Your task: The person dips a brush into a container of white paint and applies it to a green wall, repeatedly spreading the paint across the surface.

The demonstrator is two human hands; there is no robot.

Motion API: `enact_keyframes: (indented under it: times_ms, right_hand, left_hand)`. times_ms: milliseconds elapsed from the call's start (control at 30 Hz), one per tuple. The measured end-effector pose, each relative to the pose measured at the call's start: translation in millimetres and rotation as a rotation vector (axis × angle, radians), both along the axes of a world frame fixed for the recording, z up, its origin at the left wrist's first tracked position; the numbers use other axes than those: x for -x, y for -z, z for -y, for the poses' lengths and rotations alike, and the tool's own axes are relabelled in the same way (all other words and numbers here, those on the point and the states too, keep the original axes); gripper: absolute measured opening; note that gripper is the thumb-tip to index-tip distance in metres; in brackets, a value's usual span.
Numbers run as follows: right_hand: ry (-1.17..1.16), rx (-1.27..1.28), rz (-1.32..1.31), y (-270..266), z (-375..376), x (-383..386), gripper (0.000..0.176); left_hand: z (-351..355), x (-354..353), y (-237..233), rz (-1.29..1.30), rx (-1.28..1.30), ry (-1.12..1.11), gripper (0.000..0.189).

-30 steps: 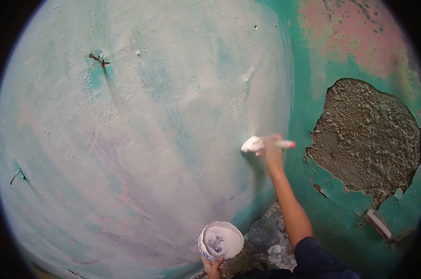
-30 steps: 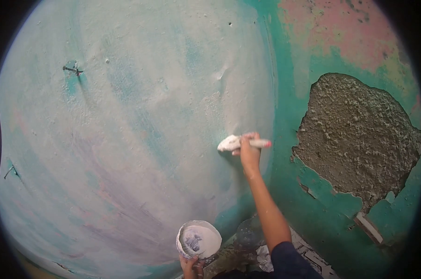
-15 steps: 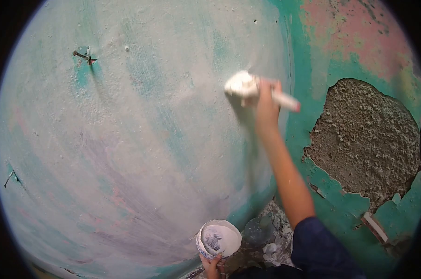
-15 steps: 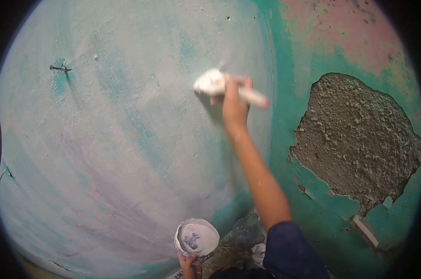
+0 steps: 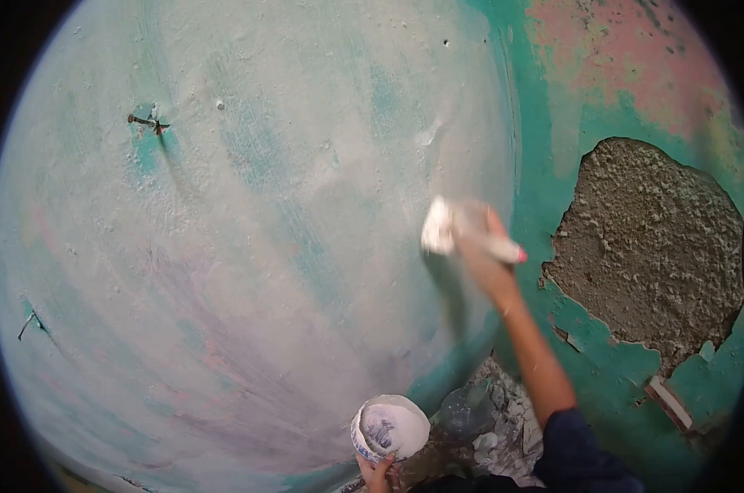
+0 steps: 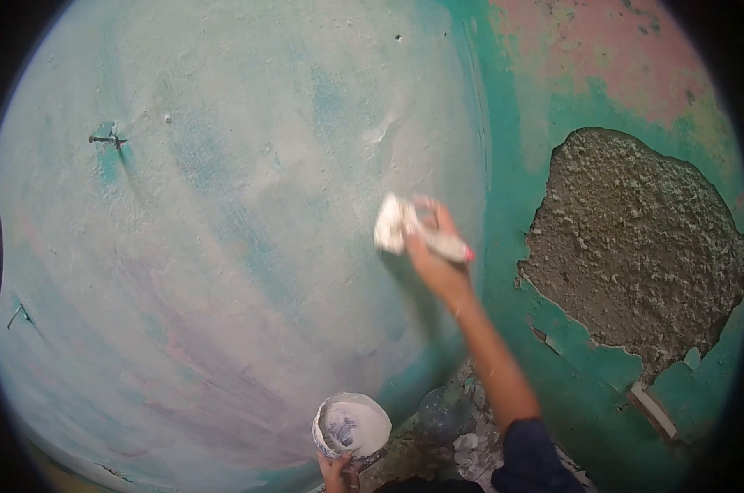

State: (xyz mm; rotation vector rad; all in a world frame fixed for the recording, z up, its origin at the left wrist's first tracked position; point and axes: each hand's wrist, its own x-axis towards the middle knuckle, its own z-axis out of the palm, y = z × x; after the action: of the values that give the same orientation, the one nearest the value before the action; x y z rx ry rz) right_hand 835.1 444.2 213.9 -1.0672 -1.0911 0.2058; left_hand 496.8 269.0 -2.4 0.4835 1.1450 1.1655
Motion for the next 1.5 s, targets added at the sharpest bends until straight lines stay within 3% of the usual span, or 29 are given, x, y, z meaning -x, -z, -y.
enact_keyframes:
  times_ms: [100, 133, 200, 267, 333, 600, 700, 800, 867, 900, 1000, 1067, 1100, 1167, 1200, 1267, 1300, 1400, 1500]
  right_hand:
    - [0.053, -0.279, 0.287, -80, -8, -16, 0.030]
    - [0.050, -0.272, 0.285, -98, -12, -21, 0.030]
    - [0.359, -0.477, 0.758, -117, -20, -25, 0.026]
    - [0.365, -0.442, 0.734, -99, -29, -21, 0.028]
    - [0.407, -0.415, 0.945, -63, -23, -19, 0.028]
    - [0.015, -0.173, 0.908, 132, 5, -26, 0.027]
    - [-0.097, -0.116, 0.961, 128, 0, -40, 0.025]
    - [-0.183, -0.055, 1.035, 89, -30, -56, 0.021]
    - [-0.209, -0.091, 1.042, 6, -24, -59, 0.019]
    - [-0.109, -0.158, 1.126, -32, -25, -61, 0.018]
    - [0.142, -0.397, 1.262, -124, -50, -77, 0.021]
    - [0.179, -0.189, 1.031, -176, -31, -61, 0.023]
    - [0.186, -0.196, 1.034, -184, -34, -60, 0.023]
    - [0.265, -0.690, 1.141, -195, -40, -59, 0.023]
    - [0.231, -0.584, 1.072, -167, -50, -64, 0.023]
    - [0.295, -0.550, 1.164, -125, -35, -52, 0.031]
    - [0.205, -0.454, 1.071, -101, -26, -40, 0.032]
    - [0.072, -0.348, 1.123, -33, -11, -39, 0.031]
    - [-0.031, -0.230, 1.207, -13, -8, -46, 0.033]
  left_hand:
    - [3, 9, 29, 0.005, -0.057, 0.051, 0.074]
    - [5, 5, 16, 0.004, -0.050, 0.048, 0.074]
    - [7, -7, -25, -0.051, -0.056, 0.007, 0.073]
    - [3, -5, -15, 0.038, -0.117, 0.003, 0.073]
    - [2, -6, -11, 0.134, -0.177, -0.003, 0.072]
    - [4, 2, 0, 0.104, -0.142, -0.053, 0.072]
    - [2, 4, 0, 0.074, -0.164, -0.007, 0.073]
    - [6, 0, -6, 0.087, -0.116, -0.069, 0.074]
    - [5, -1, -20, -0.033, -0.054, -0.034, 0.073]
    - [5, -2, -28, -0.154, 0.014, -0.001, 0.073]
    - [14, -8, -44, -0.093, 0.042, -0.036, 0.073]
    - [17, -14, -53, -0.038, 0.076, -0.063, 0.074]
    - [16, -16, -55, -0.009, 0.092, -0.078, 0.074]
    - [9, 4, 12, -0.005, 0.000, -0.057, 0.073]
    - [-2, 11, 34, -0.002, -0.096, -0.038, 0.073]
    - [0, 9, 22, 0.067, -0.059, -0.007, 0.075]
    - [3, 6, 17, 0.059, -0.037, -0.015, 0.075]
    - [2, -3, 10, 0.056, -0.012, -0.021, 0.076]
    - [2, -6, 2, 0.042, 0.004, -0.020, 0.076]
